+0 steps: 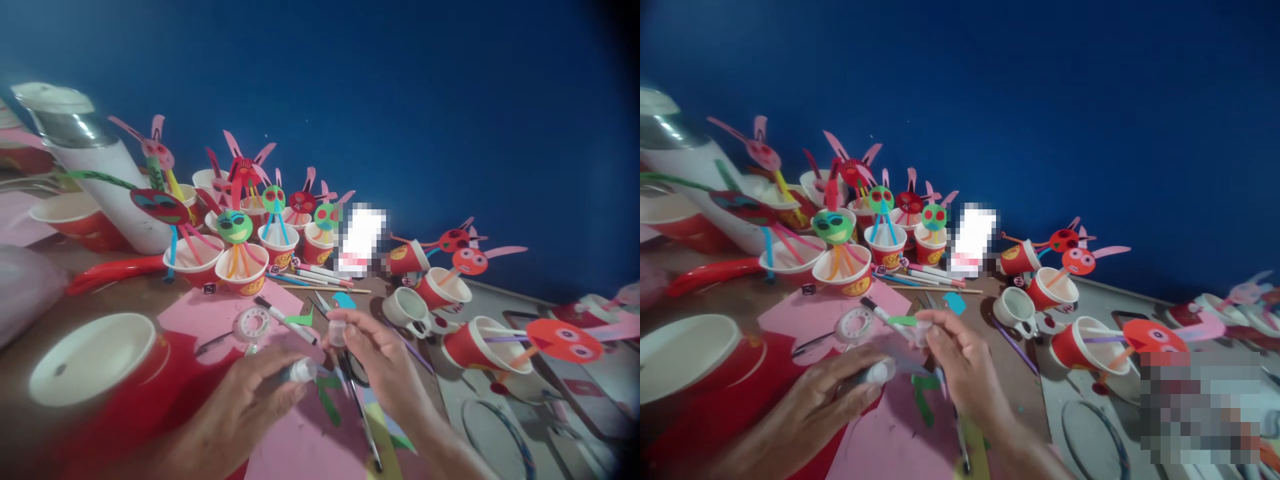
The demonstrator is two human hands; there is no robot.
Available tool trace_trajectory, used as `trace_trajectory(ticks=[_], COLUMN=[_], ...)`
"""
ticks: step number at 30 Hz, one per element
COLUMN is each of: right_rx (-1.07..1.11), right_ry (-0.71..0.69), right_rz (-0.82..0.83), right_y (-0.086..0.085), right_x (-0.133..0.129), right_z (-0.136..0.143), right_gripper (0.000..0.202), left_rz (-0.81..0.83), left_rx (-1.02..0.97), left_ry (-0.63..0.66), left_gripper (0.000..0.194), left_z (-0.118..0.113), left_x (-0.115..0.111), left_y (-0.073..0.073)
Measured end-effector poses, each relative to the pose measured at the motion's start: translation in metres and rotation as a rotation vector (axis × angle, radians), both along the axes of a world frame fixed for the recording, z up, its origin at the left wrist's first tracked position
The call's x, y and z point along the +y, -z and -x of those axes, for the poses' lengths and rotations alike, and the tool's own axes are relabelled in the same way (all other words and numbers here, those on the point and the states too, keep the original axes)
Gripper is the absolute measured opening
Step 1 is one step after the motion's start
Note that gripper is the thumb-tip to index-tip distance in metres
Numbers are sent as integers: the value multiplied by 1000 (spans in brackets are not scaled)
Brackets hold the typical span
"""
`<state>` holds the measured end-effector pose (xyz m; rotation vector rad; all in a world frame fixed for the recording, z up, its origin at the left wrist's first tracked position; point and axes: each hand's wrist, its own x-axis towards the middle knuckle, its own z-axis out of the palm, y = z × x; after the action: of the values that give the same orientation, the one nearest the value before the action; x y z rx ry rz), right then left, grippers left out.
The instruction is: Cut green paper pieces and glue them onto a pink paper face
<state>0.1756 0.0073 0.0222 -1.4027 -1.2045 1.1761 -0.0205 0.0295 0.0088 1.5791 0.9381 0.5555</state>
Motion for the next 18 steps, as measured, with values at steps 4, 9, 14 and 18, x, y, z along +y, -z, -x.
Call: trace_trajectory(ticks=[4, 9, 14, 18], right_rx=[262, 278, -130, -327], right_ry=[26, 10, 35, 21], right_rz=[5, 16, -123, -295], right_y=[6, 13, 10, 14], right_x=[-10, -13, -15, -15], right_z=[19, 22, 18, 18], right_gripper=[17, 19, 16, 12], left_rz=[27, 25, 110, 114], left_rx=[-43, -84, -114, -100], left_ry=[8, 22, 61, 65], left_gripper=[28, 24, 20, 28], left_z=[-1, 1, 0, -1], left_x=[2, 2, 2, 1], left_y=[-5, -6, -1, -1])
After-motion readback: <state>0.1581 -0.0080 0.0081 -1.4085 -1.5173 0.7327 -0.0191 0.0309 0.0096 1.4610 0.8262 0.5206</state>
